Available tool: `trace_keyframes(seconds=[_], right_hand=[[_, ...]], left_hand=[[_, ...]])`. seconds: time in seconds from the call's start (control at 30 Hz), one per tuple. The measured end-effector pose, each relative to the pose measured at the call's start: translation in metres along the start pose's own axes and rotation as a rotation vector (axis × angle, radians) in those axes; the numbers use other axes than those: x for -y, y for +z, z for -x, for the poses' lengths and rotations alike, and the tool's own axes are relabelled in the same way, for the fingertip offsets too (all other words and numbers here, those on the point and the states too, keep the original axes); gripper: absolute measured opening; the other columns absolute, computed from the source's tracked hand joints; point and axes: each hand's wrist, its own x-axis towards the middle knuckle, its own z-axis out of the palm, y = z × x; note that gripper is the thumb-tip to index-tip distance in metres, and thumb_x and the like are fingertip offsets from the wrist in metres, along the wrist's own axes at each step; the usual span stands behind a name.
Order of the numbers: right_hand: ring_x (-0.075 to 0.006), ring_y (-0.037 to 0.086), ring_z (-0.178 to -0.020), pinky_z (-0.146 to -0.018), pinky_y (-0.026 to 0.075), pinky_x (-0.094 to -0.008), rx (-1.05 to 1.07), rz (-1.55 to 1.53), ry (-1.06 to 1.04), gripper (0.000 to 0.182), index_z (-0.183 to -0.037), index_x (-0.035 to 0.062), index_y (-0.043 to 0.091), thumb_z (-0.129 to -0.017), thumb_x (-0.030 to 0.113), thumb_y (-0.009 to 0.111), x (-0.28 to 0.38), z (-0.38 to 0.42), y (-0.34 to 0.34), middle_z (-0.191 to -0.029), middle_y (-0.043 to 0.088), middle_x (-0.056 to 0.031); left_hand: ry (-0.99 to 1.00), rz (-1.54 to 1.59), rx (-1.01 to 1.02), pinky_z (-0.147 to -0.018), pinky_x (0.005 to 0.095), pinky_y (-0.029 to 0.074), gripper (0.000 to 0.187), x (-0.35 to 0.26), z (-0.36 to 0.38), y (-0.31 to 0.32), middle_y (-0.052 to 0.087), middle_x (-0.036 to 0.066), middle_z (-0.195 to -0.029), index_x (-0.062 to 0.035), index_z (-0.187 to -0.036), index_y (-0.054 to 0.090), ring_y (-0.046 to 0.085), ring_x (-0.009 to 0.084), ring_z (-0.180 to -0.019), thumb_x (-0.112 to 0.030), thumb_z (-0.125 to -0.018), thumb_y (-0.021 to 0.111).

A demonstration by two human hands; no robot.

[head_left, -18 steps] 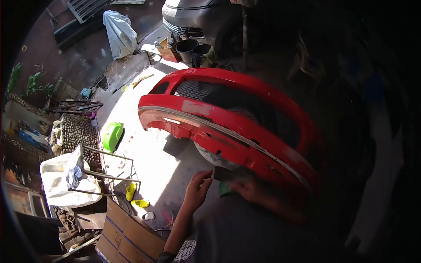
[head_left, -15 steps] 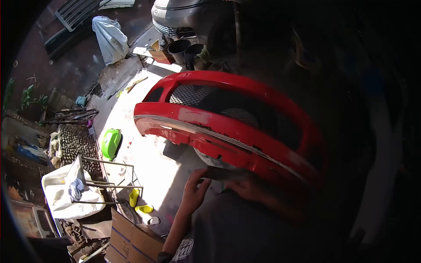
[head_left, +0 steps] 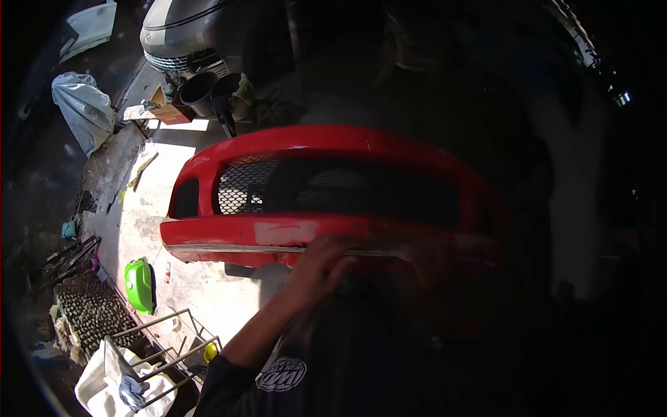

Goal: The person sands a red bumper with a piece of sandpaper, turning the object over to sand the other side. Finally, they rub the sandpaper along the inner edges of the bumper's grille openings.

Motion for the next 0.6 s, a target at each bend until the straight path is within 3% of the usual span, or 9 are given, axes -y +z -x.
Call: trace_keyframes(seconds=[0.1,0.2,0.3,0.37,0.6], right_hand=[[-0.0335,0.066,-0.111,-0.099,0.052,-0.0409,-0.111,0.280,0.116,0.034,-0.127,-0.0008,0.062,-0.099,0.016,0.065,-0.024,-0.041,-0.036,-0.118,0.068,-0.0144],[-0.0339,0.064,-0.118,-0.103,0.050,-0.0427,0.239,0.463,0.217,0.028,-0.126,0.0053,0.064,-0.101,0.014,0.055,-0.014,-0.110,-0.047,-0.125,0.067,-0.0164],[-0.0350,0.064,-0.119,-0.103,0.050,-0.0444,0.458,0.772,0.067,0.032,-0.130,0.0066,0.063,-0.100,0.014,0.055,-0.075,-0.143,-0.033,-0.127,0.067,-0.0177],[-0.0347,0.063,-0.120,-0.104,0.049,-0.0452,0.467,0.719,-0.076,0.033,-0.130,0.0087,0.064,-0.099,0.011,0.051,-0.117,-0.149,-0.028,-0.129,0.066,-0.0170],[-0.0332,0.064,-0.119,-0.104,0.049,-0.0452,0.581,0.771,-0.179,0.037,-0.130,0.0112,0.064,-0.097,0.008,0.049,-0.100,-0.177,-0.017,-0.128,0.067,-0.0165]], left_hand=[[0.116,-0.141,0.014,-0.097,0.0466,0.050,0.030,0.003,-0.026,-0.027,0.063,0.014,-0.116,-0.0064,-0.117,0.066,0.059,0.0361,-0.115,-0.012,-0.088,0.072],[0.110,-0.219,0.006,-0.102,0.0487,0.049,0.039,0.014,-0.036,-0.036,0.060,0.016,-0.127,-0.0080,-0.124,0.065,0.057,0.0374,-0.123,-0.013,-0.087,0.074],[0.115,-0.367,-0.033,-0.106,0.0500,0.046,0.040,0.023,-0.039,-0.029,0.059,0.017,-0.132,-0.0071,-0.125,0.064,0.056,0.0380,-0.126,-0.015,-0.087,0.073],[0.081,-0.393,-0.045,-0.109,0.0508,0.044,0.042,0.025,-0.036,-0.021,0.060,0.018,-0.133,-0.0064,-0.127,0.064,0.055,0.0376,-0.128,-0.017,-0.087,0.073],[0.038,-0.466,-0.033,-0.113,0.0510,0.042,0.044,0.032,-0.034,-0.009,0.065,0.018,-0.127,-0.0046,-0.128,0.063,0.059,0.0346,-0.124,-0.020,-0.088,0.073]])
